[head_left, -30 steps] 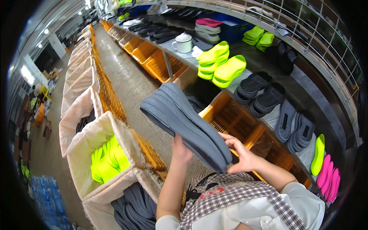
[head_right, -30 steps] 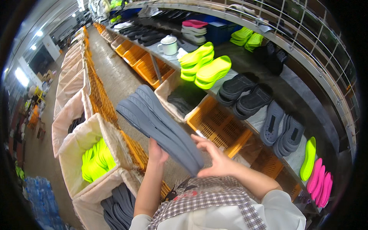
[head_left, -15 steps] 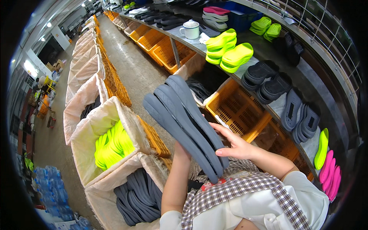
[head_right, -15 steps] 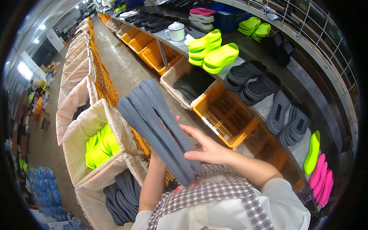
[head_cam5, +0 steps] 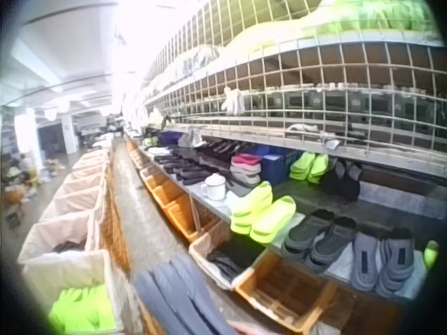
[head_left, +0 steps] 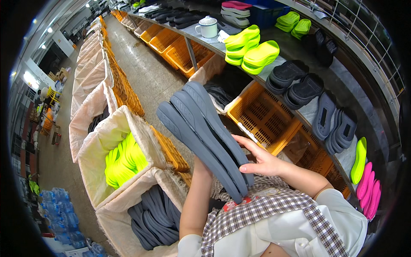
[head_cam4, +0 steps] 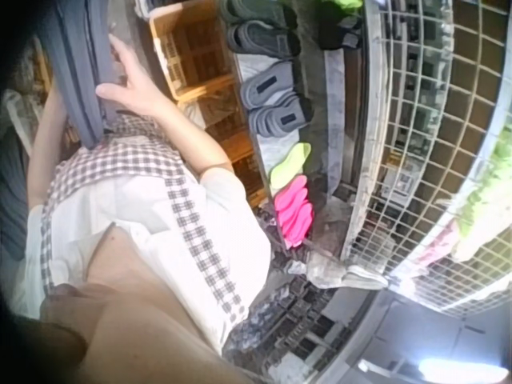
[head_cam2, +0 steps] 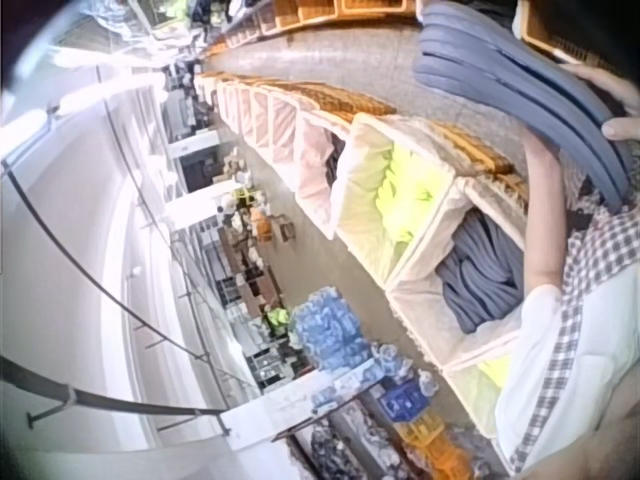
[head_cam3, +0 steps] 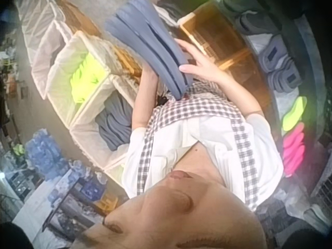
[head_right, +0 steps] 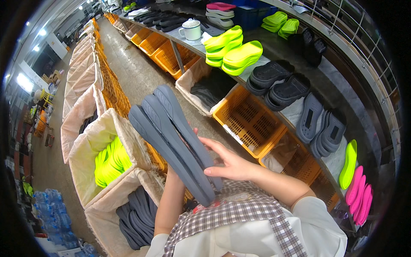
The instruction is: The person picks up stacks of gray and black slippers from a shelf, places them into a metal pot, then transfers them into fabric-lined crates. They also handle bright green slippers, stacking them and placing them into a crate. The person repeatedly moves slippers between the shelf, pot, and crates.
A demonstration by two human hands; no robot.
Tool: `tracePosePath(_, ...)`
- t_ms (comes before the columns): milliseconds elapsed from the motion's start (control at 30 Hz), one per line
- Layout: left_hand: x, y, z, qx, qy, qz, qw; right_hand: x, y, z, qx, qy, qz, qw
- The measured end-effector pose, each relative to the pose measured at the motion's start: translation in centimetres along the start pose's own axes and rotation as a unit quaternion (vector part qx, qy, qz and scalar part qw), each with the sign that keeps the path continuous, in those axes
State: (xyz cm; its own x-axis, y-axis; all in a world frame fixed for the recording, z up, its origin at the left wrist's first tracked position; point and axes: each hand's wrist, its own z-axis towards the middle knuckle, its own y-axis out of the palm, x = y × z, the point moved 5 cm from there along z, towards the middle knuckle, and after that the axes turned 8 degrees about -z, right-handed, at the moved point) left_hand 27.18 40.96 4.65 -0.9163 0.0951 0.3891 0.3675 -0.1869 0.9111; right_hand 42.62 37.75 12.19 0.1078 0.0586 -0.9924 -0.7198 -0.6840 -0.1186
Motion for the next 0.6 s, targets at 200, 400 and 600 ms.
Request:
tracePosePath(200,0.6,1.8,-0.5,-0.07,-0.02,-0.055,0.996,-0.2,0.1,0.0,0.013,-0.017,-0.027,0.999)
tracePosePath(400,0.6,1.5,-0.7,0.01,0.044,0.114,0.992,-2.0,-0.8,0.6,0.113,-0.034,-0.082,0.99)
tracePosePath(600,1.1,0.8,-0.8,0.019,0.059,0.147,0.987,-5.0,-1.6,1.0,0.208,-0.153,-0.289,0.922)
